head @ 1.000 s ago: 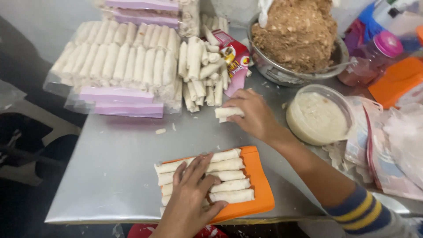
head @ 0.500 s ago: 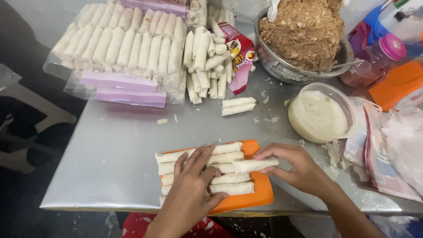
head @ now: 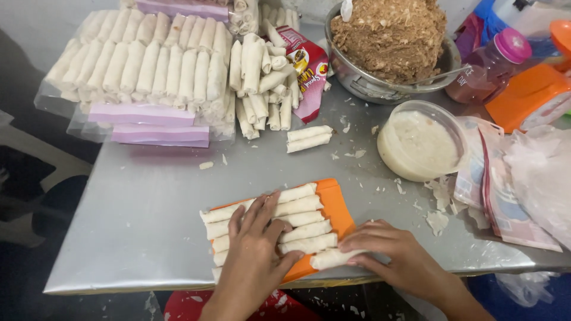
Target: Packaging rolled food items into plastic bags using an orange tray for alignment
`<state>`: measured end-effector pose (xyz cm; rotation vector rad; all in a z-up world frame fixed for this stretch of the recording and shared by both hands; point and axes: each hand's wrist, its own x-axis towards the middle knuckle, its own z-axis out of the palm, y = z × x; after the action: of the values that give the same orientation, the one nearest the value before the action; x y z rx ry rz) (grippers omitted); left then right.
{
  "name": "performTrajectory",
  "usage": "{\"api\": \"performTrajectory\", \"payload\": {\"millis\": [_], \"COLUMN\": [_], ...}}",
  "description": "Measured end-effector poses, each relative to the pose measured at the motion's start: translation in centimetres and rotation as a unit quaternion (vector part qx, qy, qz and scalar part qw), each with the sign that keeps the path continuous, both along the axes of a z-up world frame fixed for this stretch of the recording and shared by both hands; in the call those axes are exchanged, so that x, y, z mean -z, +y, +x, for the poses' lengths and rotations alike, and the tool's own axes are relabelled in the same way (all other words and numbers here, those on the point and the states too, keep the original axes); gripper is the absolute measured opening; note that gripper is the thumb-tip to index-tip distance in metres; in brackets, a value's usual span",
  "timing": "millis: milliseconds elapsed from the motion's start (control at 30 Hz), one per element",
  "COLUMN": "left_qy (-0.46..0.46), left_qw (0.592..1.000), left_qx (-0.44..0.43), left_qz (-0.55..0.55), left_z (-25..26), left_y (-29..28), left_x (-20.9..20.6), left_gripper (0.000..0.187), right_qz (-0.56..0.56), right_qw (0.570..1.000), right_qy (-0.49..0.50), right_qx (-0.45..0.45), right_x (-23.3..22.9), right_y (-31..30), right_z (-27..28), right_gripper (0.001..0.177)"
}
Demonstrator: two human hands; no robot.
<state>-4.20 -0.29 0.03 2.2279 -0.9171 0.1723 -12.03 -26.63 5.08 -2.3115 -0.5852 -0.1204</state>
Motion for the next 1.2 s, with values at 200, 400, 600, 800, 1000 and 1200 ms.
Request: {"api": "performTrajectory", "payload": {"millis": [200, 400, 600, 800, 1000, 1200], "left_qy": [0.012, 0.053, 0.142, 0.152, 0.288, 0.235], "left_qw": [0.998, 0.996, 0.979, 0.953, 0.893, 0.896], "left_qx": [-0.016, -0.026, 0.0, -0.111, -0.167, -0.148], "left_qz": [-0.052, -0.067, -0.149, -0.237, -0.302, -0.348], "left_z": [0.3, 0.2, 0.4, 0.7, 0.9, 0.7], "left_y": [-1.5, -1.4, -0.7, 2.4, 1.5, -2.3], "left_x": [-0.3, -0.8, -1.8, -3.1, -2.2, -1.3], "left_gripper": [0.02, 0.013, 0.047, 0.052, 0.073, 0.055], "right_qz": [0.02, 0.128, 0.165, 0.233, 0.204, 0.271], "right_qw": [0.999, 0.988, 0.956, 0.945, 0.951, 0.93], "right_qy": [-0.006, 0.045, 0.179, 0.154, 0.156, 0.157], "right_qx": [-0.025, 0.076, 0.166, 0.172, 0.173, 0.192], "right_x": [-0.1, 0.5, 0.2, 1.4, 1.1, 1.0], "right_y": [1.2, 2.8, 7.6, 4.9, 4.6, 2.8], "right_z": [1.2, 3.0, 4.7, 5.2, 5.2, 4.6], "right_gripper": [0.02, 0.054, 0.099, 0.087, 0.092, 0.088]}}
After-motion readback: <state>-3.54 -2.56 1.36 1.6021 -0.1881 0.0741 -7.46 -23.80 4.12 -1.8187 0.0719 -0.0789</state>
